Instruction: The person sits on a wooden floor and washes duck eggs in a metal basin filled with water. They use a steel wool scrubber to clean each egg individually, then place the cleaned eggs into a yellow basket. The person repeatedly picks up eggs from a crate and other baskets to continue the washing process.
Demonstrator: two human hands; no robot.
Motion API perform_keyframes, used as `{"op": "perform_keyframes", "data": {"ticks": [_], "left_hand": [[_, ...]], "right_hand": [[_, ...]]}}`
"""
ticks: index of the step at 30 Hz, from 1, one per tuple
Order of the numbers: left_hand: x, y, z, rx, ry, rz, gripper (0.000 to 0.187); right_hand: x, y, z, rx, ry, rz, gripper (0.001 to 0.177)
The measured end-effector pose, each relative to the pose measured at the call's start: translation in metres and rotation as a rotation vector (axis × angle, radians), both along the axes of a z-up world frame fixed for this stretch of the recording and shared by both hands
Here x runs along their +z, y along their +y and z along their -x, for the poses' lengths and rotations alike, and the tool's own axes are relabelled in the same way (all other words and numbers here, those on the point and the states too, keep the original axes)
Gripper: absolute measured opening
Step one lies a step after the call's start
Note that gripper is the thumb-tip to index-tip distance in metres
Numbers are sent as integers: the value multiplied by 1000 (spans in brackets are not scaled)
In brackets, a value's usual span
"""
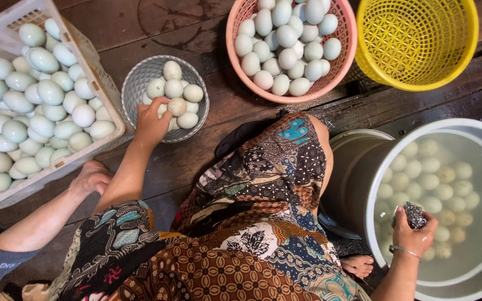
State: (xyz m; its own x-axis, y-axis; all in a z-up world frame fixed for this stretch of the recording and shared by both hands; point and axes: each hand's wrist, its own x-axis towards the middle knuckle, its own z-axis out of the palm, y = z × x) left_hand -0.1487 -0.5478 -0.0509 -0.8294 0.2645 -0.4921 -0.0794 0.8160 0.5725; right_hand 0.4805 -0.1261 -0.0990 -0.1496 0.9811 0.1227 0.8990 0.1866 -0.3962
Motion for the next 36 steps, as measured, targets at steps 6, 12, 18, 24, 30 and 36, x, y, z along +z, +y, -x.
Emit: {"op": "perform_keyframes", "data": {"ticks": [6, 12, 18, 24, 30, 36], "left_hand": [[-5, 12, -8, 0, 44, 39, 72], [-32, 14, -3, 112, 114, 29, 68], [-68, -17, 15, 73, 114, -26, 74], [-32, -23, 2, 91, 381, -277, 46], [54, 136, -17, 14, -12, -785, 50], [65, 421, -71, -423, 27, -972, 54]], "right_hand": [[10, -6, 10, -35, 4, 16, 59], [-1, -3, 5, -23, 93, 24, 59], [-7, -8, 8, -103, 146, 27, 62], [5, -13, 16, -87, 158, 95, 61], [10, -16, 23, -143, 174, 148, 61], [29, -23, 50, -229, 254, 212, 66]]}}
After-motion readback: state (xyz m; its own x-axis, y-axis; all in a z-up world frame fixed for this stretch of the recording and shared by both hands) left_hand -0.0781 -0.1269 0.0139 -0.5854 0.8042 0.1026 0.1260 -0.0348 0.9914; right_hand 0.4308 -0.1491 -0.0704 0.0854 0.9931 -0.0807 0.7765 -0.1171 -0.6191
